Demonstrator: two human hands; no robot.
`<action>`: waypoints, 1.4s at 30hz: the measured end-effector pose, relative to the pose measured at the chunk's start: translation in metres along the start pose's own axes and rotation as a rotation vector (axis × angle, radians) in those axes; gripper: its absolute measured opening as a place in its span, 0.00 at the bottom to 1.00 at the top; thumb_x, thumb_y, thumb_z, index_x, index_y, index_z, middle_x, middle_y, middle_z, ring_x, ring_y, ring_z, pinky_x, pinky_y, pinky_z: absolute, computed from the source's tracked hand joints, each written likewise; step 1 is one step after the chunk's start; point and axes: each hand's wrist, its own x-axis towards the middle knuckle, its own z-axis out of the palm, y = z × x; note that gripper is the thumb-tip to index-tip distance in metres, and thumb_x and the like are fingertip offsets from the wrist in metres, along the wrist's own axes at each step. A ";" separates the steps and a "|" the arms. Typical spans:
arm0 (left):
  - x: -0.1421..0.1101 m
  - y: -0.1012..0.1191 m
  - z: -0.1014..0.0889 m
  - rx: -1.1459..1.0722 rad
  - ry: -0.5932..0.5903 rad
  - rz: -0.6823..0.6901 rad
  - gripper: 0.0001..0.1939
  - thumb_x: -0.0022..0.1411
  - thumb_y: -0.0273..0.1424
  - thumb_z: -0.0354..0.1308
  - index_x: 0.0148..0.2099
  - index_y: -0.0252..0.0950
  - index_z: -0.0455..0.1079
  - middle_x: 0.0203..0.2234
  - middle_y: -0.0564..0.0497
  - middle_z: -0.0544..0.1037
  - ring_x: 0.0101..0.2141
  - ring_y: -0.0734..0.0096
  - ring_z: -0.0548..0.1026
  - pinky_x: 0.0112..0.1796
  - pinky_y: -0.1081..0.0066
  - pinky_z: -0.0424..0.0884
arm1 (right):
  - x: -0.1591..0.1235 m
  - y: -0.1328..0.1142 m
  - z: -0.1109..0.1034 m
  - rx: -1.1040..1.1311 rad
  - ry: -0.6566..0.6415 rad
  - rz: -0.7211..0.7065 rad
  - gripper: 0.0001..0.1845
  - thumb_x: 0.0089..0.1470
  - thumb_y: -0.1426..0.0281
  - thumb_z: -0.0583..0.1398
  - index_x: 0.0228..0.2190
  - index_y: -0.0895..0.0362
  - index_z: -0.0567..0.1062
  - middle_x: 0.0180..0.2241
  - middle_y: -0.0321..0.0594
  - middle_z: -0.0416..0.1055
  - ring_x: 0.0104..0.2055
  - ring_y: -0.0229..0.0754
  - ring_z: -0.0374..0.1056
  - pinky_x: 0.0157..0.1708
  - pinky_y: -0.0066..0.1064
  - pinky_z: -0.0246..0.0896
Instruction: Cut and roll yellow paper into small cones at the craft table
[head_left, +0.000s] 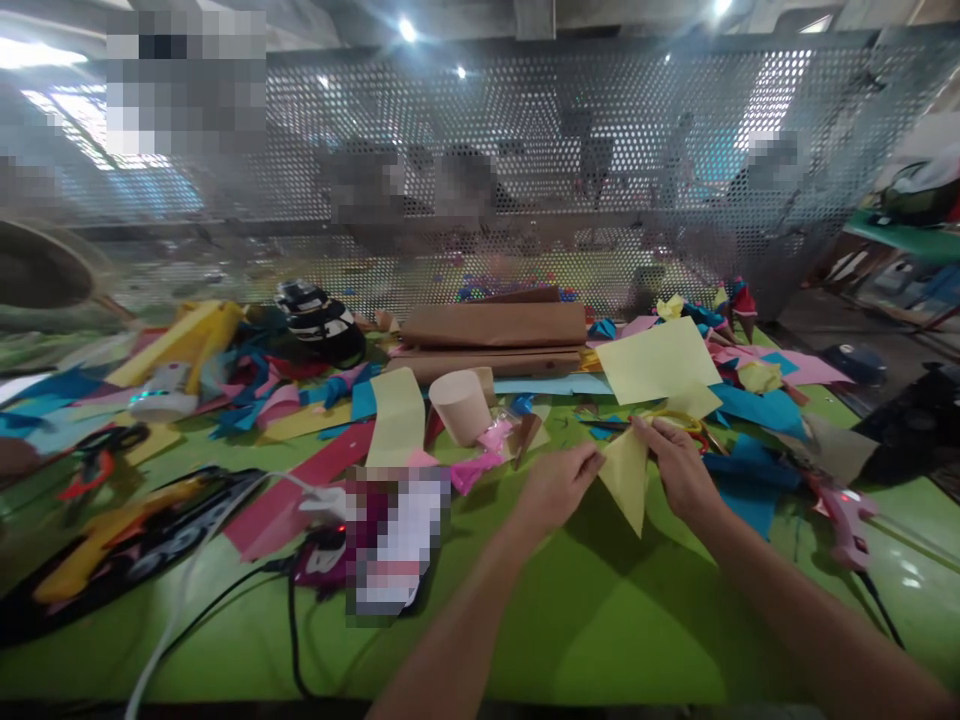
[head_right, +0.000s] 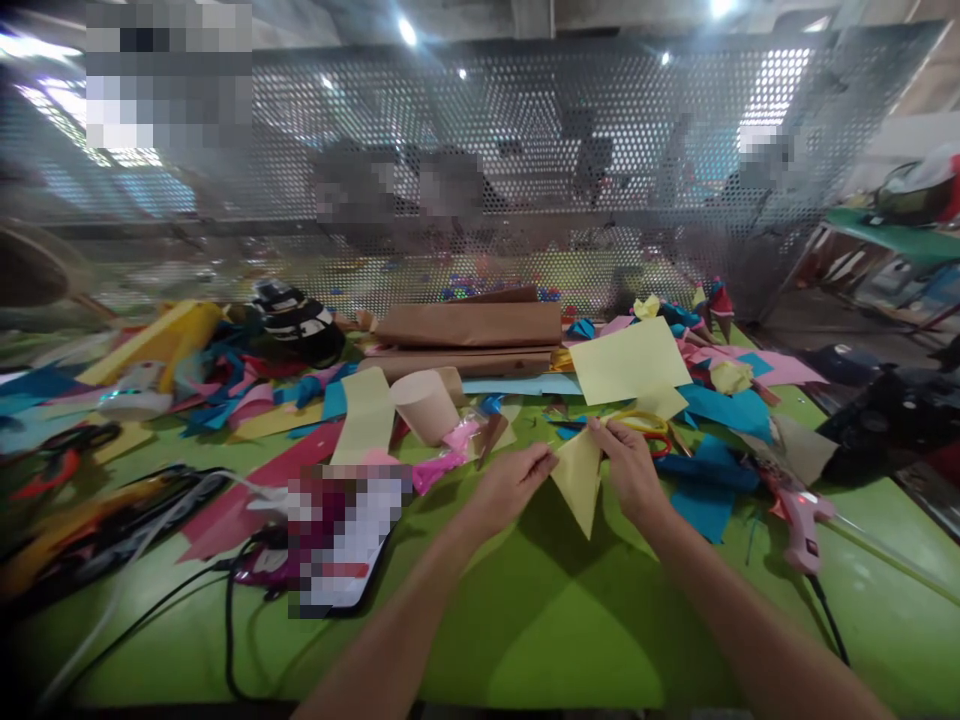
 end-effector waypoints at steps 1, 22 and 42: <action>0.000 -0.001 0.000 -0.001 0.023 -0.016 0.17 0.73 0.40 0.45 0.34 0.38 0.65 0.26 0.53 0.73 0.28 0.68 0.71 0.29 0.71 0.57 | 0.000 0.000 0.000 0.001 -0.023 0.003 0.18 0.50 0.50 0.66 0.30 0.53 0.79 0.26 0.39 0.76 0.31 0.47 0.71 0.30 0.35 0.63; 0.001 -0.005 -0.016 -0.341 0.152 -0.118 0.16 0.71 0.41 0.47 0.32 0.37 0.63 0.22 0.56 0.67 0.26 0.73 0.66 0.29 0.73 0.59 | 0.002 0.001 -0.002 -0.026 -0.214 0.119 0.18 0.44 0.55 0.71 0.35 0.54 0.83 0.32 0.42 0.81 0.31 0.48 0.75 0.34 0.38 0.68; -0.001 -0.003 -0.018 -0.301 0.148 -0.138 0.15 0.68 0.36 0.50 0.29 0.37 0.63 0.20 0.56 0.66 0.25 0.74 0.65 0.28 0.72 0.57 | -0.001 0.000 -0.002 0.097 -0.241 0.166 0.16 0.45 0.63 0.72 0.38 0.54 0.82 0.34 0.42 0.82 0.29 0.48 0.77 0.34 0.39 0.71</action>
